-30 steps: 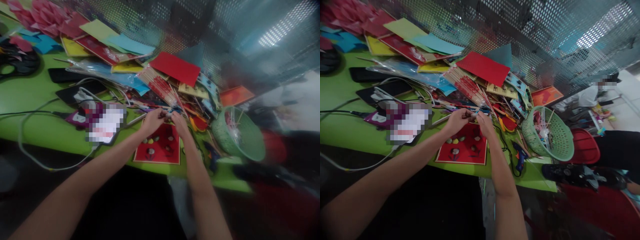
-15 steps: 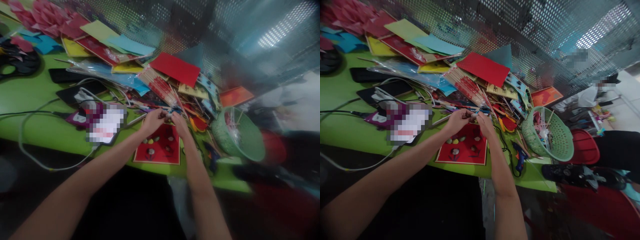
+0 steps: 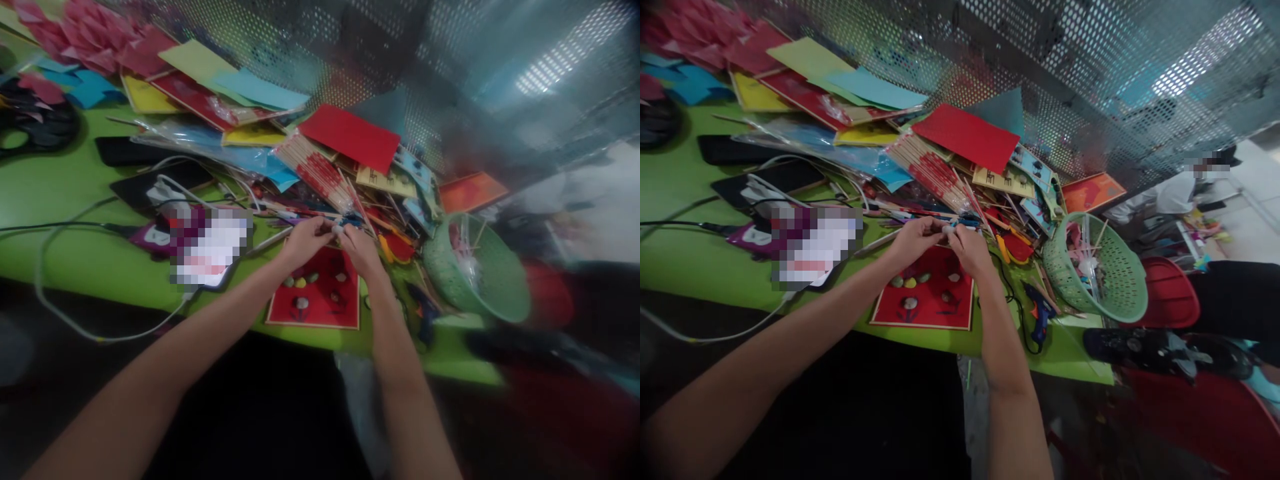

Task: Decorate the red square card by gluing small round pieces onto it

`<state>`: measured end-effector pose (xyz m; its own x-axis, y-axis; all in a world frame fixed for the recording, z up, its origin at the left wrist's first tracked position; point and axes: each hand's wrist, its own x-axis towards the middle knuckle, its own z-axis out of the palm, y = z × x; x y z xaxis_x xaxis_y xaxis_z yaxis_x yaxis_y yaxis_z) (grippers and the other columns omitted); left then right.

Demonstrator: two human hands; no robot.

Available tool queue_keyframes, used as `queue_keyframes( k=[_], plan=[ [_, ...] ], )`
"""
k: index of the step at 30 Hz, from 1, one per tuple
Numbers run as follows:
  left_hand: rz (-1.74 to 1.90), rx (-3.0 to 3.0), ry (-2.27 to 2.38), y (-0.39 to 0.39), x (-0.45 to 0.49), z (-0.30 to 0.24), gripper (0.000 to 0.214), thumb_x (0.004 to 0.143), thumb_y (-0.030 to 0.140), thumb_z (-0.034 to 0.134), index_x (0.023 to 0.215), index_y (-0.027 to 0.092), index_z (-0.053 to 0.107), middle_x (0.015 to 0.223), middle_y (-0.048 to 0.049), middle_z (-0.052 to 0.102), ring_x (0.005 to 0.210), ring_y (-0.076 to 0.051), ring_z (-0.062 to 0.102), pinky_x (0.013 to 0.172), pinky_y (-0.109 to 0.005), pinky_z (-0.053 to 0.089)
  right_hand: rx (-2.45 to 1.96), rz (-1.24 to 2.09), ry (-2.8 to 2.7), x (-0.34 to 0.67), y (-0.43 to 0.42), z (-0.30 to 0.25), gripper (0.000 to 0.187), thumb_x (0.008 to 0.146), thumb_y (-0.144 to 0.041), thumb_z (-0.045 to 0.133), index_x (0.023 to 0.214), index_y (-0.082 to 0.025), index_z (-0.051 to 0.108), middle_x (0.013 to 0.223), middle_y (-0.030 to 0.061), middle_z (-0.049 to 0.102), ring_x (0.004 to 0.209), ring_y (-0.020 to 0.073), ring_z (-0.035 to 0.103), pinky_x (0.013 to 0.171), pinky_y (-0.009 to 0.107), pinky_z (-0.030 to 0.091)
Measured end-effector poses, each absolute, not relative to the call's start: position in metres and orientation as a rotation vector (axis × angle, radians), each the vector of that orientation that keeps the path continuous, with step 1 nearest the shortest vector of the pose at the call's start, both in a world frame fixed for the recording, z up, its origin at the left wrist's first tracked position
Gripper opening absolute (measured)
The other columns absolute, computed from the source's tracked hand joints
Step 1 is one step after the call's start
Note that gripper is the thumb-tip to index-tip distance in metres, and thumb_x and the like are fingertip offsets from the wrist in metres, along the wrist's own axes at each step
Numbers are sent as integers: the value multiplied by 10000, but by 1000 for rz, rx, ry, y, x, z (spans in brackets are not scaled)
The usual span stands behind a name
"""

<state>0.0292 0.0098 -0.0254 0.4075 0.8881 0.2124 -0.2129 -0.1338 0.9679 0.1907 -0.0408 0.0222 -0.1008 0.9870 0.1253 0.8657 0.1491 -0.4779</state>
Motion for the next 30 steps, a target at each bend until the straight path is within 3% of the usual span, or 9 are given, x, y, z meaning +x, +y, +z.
queue_keyframes(
  k=[14,30],
  plan=[
    [1049,1248,574,8,29,-23,278,741,355,771,909,148,692,870,-43,740,809,-172,678,816,-335,552,-1651,515,-1936,193,-44,23,325,981,-467,278,763,-247,375,716,3,481,704,189,460,681,313,317],
    [1067,1278,595,8,29,-23,261,747,328,769,918,148,689,868,-41,737,793,-169,681,796,-327,552,-1647,501,-1898,194,-40,15,355,967,-504,299,734,-250,387,670,-6,455,671,184,438,653,316,321]
  ],
)
